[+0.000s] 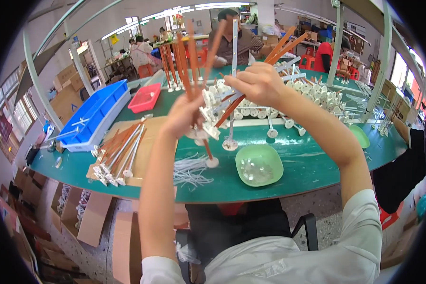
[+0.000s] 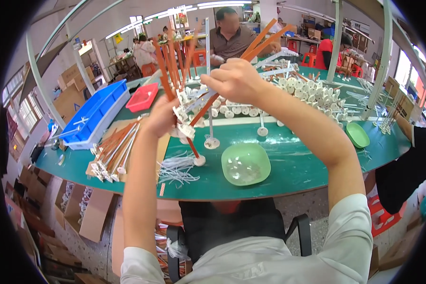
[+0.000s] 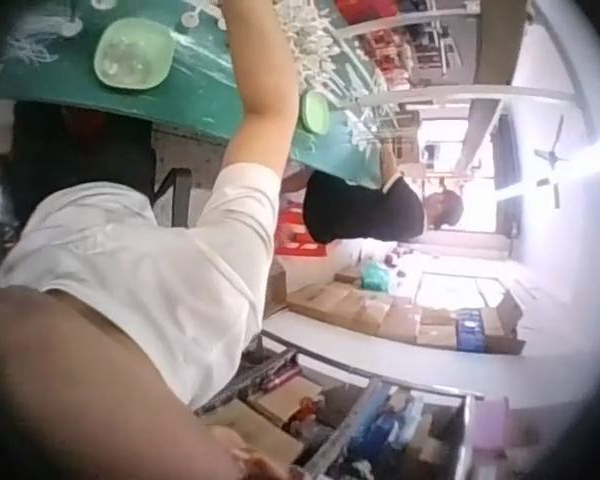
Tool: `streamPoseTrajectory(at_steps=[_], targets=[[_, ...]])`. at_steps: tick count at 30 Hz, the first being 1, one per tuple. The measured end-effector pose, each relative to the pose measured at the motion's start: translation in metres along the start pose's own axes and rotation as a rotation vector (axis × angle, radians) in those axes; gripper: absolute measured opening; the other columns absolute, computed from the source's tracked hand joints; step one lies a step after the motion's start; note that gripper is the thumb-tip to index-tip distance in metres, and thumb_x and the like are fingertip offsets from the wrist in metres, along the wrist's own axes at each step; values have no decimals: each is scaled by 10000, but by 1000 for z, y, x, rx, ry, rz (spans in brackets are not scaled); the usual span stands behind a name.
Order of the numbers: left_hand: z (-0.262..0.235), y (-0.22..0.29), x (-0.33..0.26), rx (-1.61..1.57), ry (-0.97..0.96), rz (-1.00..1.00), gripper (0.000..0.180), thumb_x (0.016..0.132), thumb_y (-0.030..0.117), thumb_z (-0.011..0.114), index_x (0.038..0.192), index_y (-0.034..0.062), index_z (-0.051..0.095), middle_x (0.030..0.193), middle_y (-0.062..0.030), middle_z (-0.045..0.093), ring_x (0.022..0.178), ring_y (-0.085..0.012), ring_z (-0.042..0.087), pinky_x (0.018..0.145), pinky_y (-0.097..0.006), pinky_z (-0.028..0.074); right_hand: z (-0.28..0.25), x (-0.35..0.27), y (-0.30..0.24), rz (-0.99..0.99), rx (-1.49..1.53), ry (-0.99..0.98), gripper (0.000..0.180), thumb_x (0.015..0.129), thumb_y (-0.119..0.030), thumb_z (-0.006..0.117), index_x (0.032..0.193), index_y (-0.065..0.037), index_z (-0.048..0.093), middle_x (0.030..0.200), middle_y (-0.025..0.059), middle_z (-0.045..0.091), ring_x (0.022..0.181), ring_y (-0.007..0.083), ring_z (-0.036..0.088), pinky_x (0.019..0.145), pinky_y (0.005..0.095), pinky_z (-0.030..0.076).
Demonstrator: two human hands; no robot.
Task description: Bundling LED light components with wire ties and placing them into a cardboard box.
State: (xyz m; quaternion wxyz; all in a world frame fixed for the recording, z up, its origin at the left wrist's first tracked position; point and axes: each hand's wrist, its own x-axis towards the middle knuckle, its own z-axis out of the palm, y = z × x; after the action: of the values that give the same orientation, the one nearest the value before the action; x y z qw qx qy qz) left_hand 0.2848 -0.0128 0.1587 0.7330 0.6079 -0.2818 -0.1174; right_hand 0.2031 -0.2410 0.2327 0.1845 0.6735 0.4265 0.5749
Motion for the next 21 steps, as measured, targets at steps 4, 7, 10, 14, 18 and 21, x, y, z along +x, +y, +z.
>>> streamPoseTrajectory(at_steps=[4,7,10,14,18,21], targets=[[30,2,8,-82,-114,3,303,905,193,602,1177,60,590,960,-41,629,691,-130,603,596,-258,499,-7,2,10,-20,-48,51,309,660,-114,643,965,-82,679,662,-22,555,538,119,528,488,283,399],[45,4,16,-178,-197,2,332,906,192,598,1201,43,580,1003,-60,645,838,-147,642,689,-279,534,-7,-4,19,-31,-107,32,342,654,-120,643,991,-77,682,675,-24,562,550,113,532,505,278,401],[49,-2,25,-246,-234,2,362,883,171,631,1211,37,557,1014,-80,649,895,-160,656,742,-305,553,2,-17,24,-20,-118,2,332,658,-123,643,984,-74,681,674,-28,557,574,117,550,516,283,398],[40,-21,40,0,-115,-86,383,869,150,645,1221,67,520,1058,-53,633,898,-144,639,736,-300,545,17,-38,22,-30,-84,37,336,648,-126,644,978,-74,681,669,-28,556,575,114,551,512,283,391],[30,-37,58,-158,-86,-71,333,895,222,668,1172,72,562,1004,-59,651,828,-176,667,648,-335,581,36,-50,14,10,-61,42,323,630,-129,643,947,-79,682,628,-38,507,563,115,538,509,282,384],[22,-40,69,-164,-68,-149,228,951,244,598,1112,86,566,967,-3,609,850,-115,600,707,-286,517,57,-52,13,10,-38,80,289,630,-131,643,913,-84,680,599,-42,462,560,117,535,518,281,393]])
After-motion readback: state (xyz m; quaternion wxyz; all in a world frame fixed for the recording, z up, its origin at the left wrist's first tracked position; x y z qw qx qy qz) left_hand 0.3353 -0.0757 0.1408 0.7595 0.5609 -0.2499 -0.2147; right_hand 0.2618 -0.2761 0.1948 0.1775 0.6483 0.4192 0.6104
